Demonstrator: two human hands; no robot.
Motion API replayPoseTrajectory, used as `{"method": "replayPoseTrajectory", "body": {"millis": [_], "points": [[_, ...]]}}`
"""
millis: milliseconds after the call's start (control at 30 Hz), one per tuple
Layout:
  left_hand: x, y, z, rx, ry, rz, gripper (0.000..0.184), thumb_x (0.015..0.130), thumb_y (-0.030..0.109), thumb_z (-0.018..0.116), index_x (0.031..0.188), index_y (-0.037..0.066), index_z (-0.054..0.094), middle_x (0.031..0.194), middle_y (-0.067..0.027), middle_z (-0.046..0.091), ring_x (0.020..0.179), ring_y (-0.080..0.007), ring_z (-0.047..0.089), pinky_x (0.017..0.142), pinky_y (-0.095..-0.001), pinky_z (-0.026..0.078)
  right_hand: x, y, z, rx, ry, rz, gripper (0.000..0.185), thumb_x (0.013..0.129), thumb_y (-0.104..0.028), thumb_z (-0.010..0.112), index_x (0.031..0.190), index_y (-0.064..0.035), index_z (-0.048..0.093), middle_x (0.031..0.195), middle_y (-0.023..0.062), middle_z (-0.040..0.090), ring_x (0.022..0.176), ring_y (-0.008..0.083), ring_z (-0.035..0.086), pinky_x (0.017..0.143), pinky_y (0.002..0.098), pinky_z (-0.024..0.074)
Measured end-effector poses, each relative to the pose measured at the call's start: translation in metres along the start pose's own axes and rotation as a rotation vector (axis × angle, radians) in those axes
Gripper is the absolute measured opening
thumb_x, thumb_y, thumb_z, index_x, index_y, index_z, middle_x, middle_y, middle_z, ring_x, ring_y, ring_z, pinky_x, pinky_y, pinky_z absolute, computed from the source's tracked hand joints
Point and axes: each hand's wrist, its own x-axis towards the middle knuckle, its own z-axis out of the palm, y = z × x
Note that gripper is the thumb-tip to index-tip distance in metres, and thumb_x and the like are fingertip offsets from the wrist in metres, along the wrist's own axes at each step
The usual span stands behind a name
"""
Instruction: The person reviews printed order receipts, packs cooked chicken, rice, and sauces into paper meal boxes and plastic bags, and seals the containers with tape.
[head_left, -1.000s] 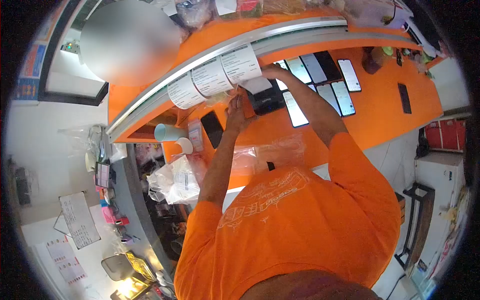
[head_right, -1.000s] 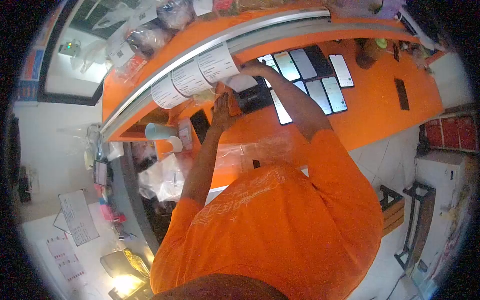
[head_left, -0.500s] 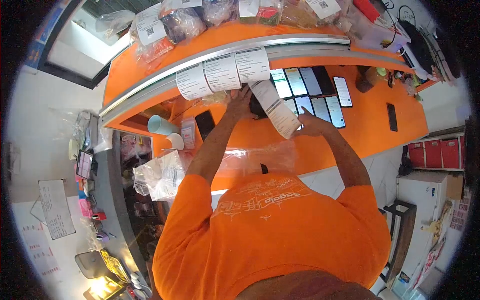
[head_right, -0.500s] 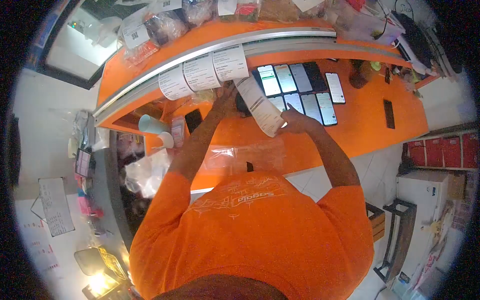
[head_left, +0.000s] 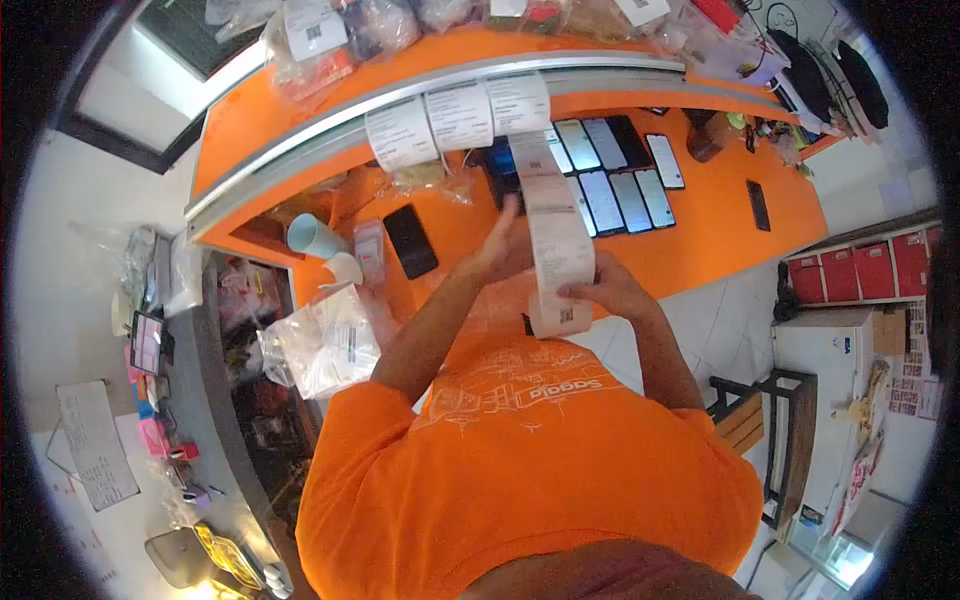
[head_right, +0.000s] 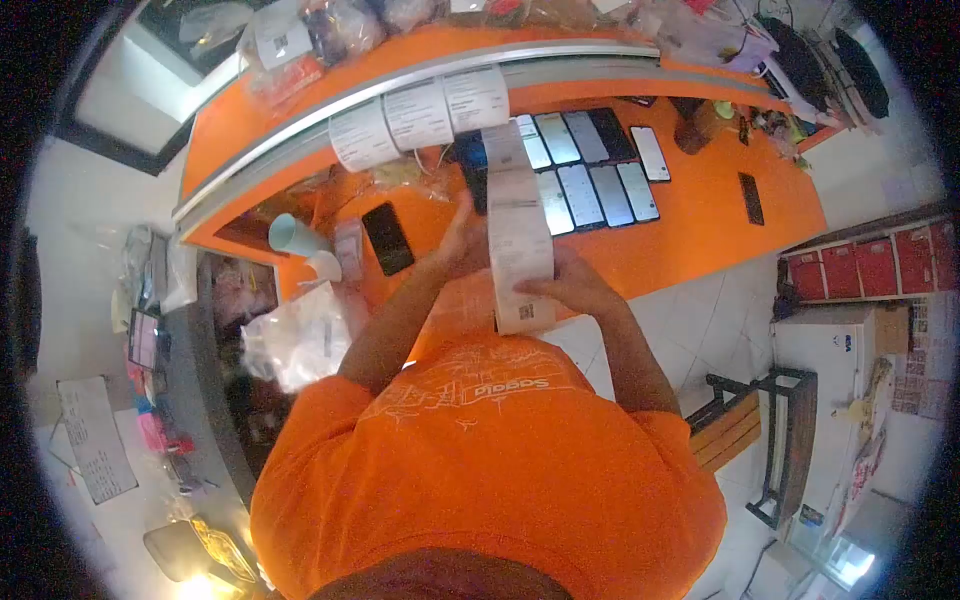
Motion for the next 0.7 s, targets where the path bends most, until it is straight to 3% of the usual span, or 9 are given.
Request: {"method": "replayPoseTrajectory", "body": {"millis": [67, 133, 167, 200, 367, 467, 567, 600, 700], "points": [[0.0, 0.03, 0.073, 0.183, 0.067, 0.2, 0.051, 0.094, 0.028, 0.056, 0.135, -0.001, 0.047, 0.129, -0.0201, 0.059, 0.111, -0.0363, 0.063, 0.091, -0.0461, 0.052, -0.002, 0.014, 0.018, -0.077, -0.138, 0.052, 0.044, 0.08, -0.012, 0.077, 0.118, 0.0021, 0.061, 0.112, 0.0128, 0.068, 0.101, 0.0228, 0.066, 0.09, 0.0383, 0.0523], [-0.014, 0.075, 0.129, 0.352, 0.134, 0.355, 0.046, 0.092, 0.01, 0.055, 0.135, -0.003, 0.045, 0.129, -0.0213, 0.058, 0.107, -0.0363, 0.064, 0.089, -0.0465, 0.054, -0.001, 0.025, 0.036, -0.037, -0.109, 0.026, 0.041, 0.079, -0.012, 0.077, 0.116, 0.0021, 0.064, 0.11, 0.0134, 0.069, 0.1, 0.0223, 0.066, 0.09, 0.0375, 0.0521], [-0.016, 0.094, 0.135, 0.326, 0.03, 0.464, 0.046, 0.089, 0.005, 0.058, 0.133, -0.005, 0.046, 0.124, -0.0214, 0.061, 0.105, -0.0357, 0.065, 0.086, -0.0461, 0.056, 0.0, 0.027, 0.043, -0.022, -0.097, 0.009, 0.04, 0.079, -0.011, 0.077, 0.115, 0.002, 0.065, 0.108, 0.0136, 0.07, 0.099, 0.0221, 0.066, 0.089, 0.0372, 0.052], [-0.024, 0.116, 0.144, 0.39, 0.188, 0.507, 0.04, 0.09, 0.003, 0.056, 0.129, -0.006, 0.048, 0.118, -0.0217, 0.063, 0.102, -0.0355, 0.066, 0.085, -0.045, 0.058, 0.002, 0.026, 0.05, -0.028, -0.105, 0.003, 0.039, 0.079, -0.011, 0.077, 0.114, 0.0022, 0.065, 0.108, 0.0137, 0.07, 0.099, 0.022, 0.066, 0.089, 0.0367, 0.052], [-0.082, 0.217, 0.186, 0.662, 0.312, 0.779, 0.037, 0.097, 0.006, 0.05, 0.13, -0.008, 0.043, 0.12, -0.0236, 0.061, 0.102, -0.0348, 0.067, 0.08, -0.0479, 0.061, 0.023, 0.034, 0.089, 0.026, -0.162, -0.018, 0.038, 0.079, -0.013, 0.078, 0.111, 0.0024, 0.066, 0.104, 0.0138, 0.071, 0.097, 0.022, 0.067, 0.088, 0.0351, 0.0521], [-0.109, 0.26, 0.189, 0.617, 0.111, 0.682, 0.043, 0.103, 0.015, 0.041, 0.142, -0.001, 0.034, 0.131, -0.0238, 0.054, 0.113, -0.0371, 0.061, 0.088, -0.04, 0.058, 0.044, 0.041, 0.113, -0.035, -0.201, 0.05, 0.039, 0.079, -0.013, 0.077, 0.113, 0.0024, 0.065, 0.106, 0.0135, 0.07, 0.098, 0.0214, 0.066, 0.088, 0.0353, 0.052], [-0.128, 0.266, 0.196, 0.714, 0.145, 0.717, 0.038, 0.101, 0.014, 0.046, 0.135, -0.001, 0.041, 0.126, -0.0213, 0.058, 0.109, -0.0316, 0.063, 0.089, -0.0386, 0.058, 0.058, 0.029, 0.129, -0.08, -0.212, -0.017, 0.04, 0.08, -0.013, 0.076, 0.115, 0.0027, 0.064, 0.108, 0.0121, 0.069, 0.099, 0.0206, 0.065, 0.088, 0.0346, 0.0511], [-0.132, 0.265, 0.202, 0.684, 0.257, 0.768, 0.034, 0.102, 0.01, 0.04, 0.133, -0.002, 0.043, 0.121, -0.0175, 0.06, 0.105, -0.0303, 0.065, 0.088, -0.0389, 0.058, 0.062, 0.02, 0.135, -0.085, -0.182, -0.078, 0.039, 0.081, -0.013, 0.075, 0.114, 0.0026, 0.064, 0.108, 0.0114, 0.069, 0.099, 0.0202, 0.065, 0.089, 0.0342, 0.0509], [-0.14, 0.281, 0.176, 0.62, 0.124, 0.797, 0.051, 0.095, 0.017, 0.059, 0.138, 0.0, 0.038, 0.117, -0.0186, 0.061, 0.1, -0.0276, 0.065, 0.084, -0.0373, 0.057, 0.077, -0.01, 0.154, 0.068, -0.004, -0.285, 0.034, 0.084, -0.013, 0.072, 0.114, 0.0025, 0.065, 0.107, 0.0093, 0.068, 0.099, 0.0191, 0.064, 0.089, 0.0334, 0.0502]]}}
